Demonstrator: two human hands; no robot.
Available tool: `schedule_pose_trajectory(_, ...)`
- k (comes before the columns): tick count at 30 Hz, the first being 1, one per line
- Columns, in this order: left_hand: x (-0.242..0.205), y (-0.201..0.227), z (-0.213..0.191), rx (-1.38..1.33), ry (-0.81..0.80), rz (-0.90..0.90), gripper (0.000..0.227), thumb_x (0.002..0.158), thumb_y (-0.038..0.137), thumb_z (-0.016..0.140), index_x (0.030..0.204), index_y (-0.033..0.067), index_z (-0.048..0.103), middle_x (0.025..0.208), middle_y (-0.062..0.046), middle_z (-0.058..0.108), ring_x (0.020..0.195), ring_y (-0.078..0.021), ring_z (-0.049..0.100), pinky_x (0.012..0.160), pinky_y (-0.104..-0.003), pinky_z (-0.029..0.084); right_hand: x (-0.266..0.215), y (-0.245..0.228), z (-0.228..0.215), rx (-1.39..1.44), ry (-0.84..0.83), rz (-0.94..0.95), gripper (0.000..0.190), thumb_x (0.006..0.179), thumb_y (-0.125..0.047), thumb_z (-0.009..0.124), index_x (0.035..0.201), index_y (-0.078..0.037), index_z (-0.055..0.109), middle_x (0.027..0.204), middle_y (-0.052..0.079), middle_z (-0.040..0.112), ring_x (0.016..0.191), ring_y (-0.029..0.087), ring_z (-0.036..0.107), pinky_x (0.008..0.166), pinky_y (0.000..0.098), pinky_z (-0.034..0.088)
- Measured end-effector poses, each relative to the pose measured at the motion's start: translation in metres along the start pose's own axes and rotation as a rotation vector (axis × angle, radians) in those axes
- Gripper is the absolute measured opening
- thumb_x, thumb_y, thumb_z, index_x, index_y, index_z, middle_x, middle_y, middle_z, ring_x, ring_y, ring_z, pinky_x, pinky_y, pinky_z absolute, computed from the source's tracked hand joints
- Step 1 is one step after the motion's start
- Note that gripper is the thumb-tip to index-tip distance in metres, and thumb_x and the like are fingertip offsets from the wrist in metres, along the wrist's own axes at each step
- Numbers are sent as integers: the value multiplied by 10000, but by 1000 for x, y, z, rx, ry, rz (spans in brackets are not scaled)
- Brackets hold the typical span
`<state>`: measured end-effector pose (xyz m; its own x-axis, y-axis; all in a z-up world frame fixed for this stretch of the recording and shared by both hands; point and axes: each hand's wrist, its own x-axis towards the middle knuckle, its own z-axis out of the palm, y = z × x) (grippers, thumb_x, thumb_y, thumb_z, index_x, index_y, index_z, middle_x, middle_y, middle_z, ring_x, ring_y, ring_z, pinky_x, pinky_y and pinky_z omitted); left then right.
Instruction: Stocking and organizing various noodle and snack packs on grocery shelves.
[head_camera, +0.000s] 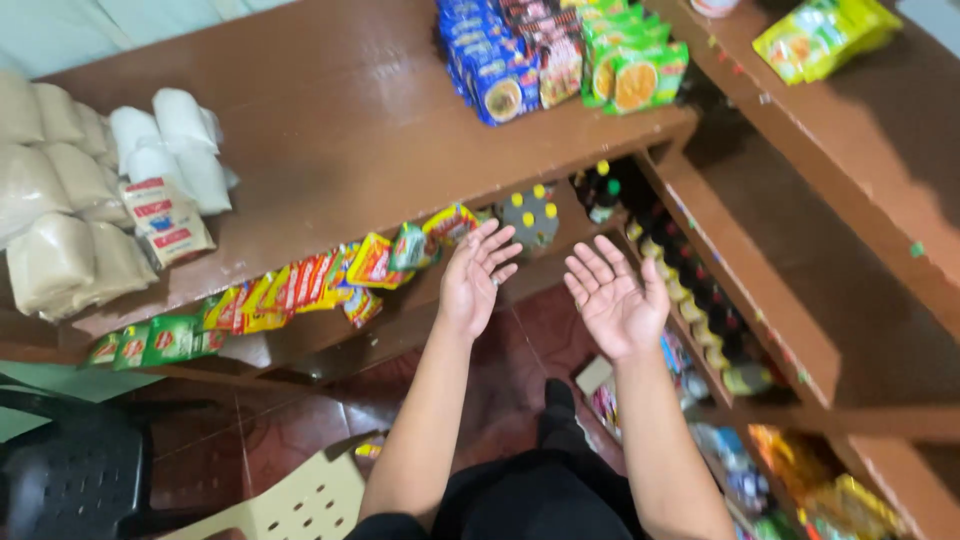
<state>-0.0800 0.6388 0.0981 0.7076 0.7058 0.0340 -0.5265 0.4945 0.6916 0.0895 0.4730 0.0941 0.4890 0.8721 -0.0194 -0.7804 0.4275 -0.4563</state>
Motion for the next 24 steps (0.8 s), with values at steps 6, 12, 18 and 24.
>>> schedule_pose_trajectory(6, 65, -4, 11, 54, 104, 93, 499, 1040, 334, 483, 1451, 51, 492, 1402, -147, 627, 1221, -256, 623, 980, -394, 492, 98, -25, -5, -64, -154, 107, 666, 1025, -500, 484, 1469, -4, 484, 1493, 243, 542, 1389, 373, 523, 1177, 486, 411)
schedule_pose_trajectory(12, 138, -5, 29, 218, 274, 209, 417, 1016, 222, 546, 1388, 36, 552, 1383, -123, 639, 1234, -231, 619, 989, -360, 481, 179, -48, 3, -180, -247, 178, 573, 1061, -373, 494, 1473, 25, 469, 1515, 247, 515, 1428, 363, 488, 1205, 473, 391)
schedule_pose_trajectory(18, 237, -26, -11, 549, 422, 454, 554, 903, 174, 734, 1381, -28, 539, 1394, -185, 618, 1321, -280, 581, 1109, -390, 463, 262, -34, -6, -589, -250, 117, 546, 993, -175, 590, 1484, 0, 426, 1559, 179, 453, 1412, 293, 475, 1177, 415, 367)
schedule_pose_trajectory(24, 301, -19, -35, 1133, 664, 512, 937, 700, 283, 870, 1452, -57, 428, 1351, -236, 552, 1251, -367, 590, 1057, -423, 492, 357, 10, -33, -1009, -129, -57, 633, 963, -151, 646, 1523, -9, 386, 1552, 155, 462, 1302, 221, 551, 1041, 380, 490)
